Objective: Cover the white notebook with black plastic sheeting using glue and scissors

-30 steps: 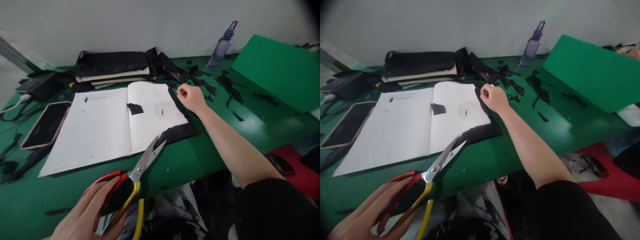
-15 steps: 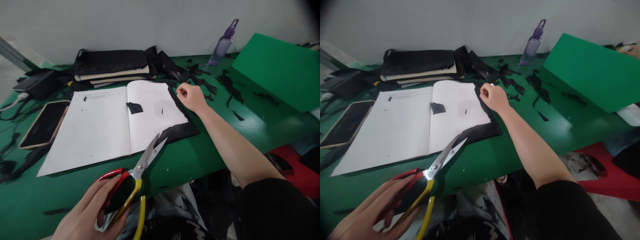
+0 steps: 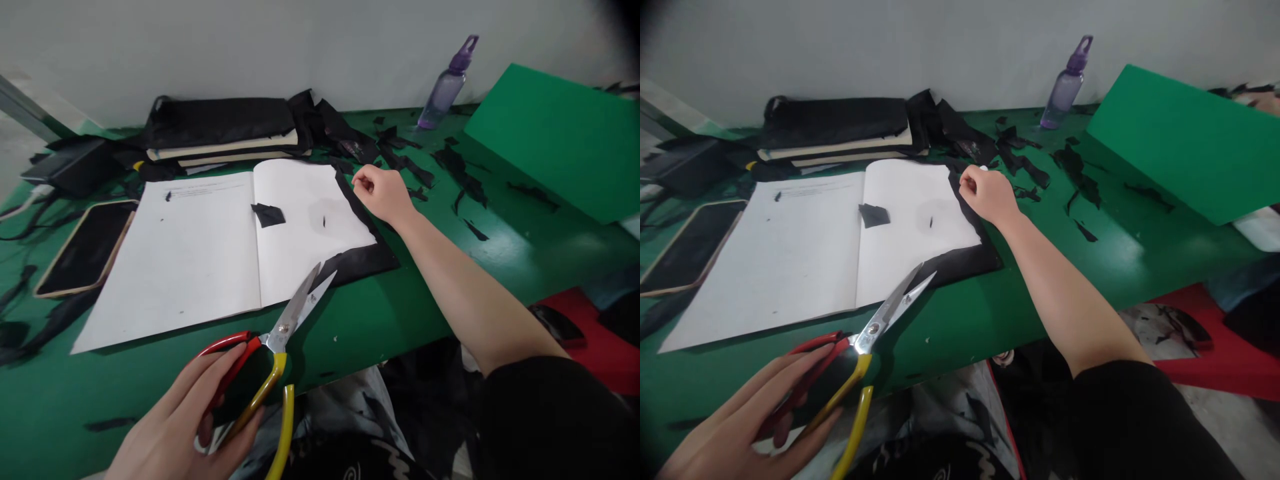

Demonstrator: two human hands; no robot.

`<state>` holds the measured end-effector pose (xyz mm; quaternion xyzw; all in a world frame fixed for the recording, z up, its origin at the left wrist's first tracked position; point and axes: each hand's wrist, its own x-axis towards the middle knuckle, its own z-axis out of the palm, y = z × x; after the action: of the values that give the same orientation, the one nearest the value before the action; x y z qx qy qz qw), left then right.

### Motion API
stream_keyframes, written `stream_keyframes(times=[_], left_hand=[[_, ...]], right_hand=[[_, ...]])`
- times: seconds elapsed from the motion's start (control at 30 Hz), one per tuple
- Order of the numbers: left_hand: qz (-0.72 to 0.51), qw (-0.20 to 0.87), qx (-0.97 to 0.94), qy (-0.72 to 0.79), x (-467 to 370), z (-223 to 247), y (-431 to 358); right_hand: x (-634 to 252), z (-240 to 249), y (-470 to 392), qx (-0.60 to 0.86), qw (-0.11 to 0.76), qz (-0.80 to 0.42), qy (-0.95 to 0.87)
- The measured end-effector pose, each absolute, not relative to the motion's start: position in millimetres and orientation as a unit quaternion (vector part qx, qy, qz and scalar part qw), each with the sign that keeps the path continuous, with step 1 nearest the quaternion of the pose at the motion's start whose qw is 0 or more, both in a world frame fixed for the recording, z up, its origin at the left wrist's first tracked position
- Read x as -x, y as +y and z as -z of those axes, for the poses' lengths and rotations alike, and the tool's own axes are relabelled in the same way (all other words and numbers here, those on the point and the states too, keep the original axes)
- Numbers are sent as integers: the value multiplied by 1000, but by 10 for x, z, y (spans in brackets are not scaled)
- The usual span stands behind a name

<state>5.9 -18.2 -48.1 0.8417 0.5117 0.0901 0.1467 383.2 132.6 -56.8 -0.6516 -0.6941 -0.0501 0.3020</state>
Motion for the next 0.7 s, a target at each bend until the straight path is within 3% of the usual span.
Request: stream_keyframes(times=[0.7], left_hand=[[-56, 159, -854, 493, -15, 518, -191]], right_hand=[[-3835, 585, 1330, 644, 310, 54, -697]])
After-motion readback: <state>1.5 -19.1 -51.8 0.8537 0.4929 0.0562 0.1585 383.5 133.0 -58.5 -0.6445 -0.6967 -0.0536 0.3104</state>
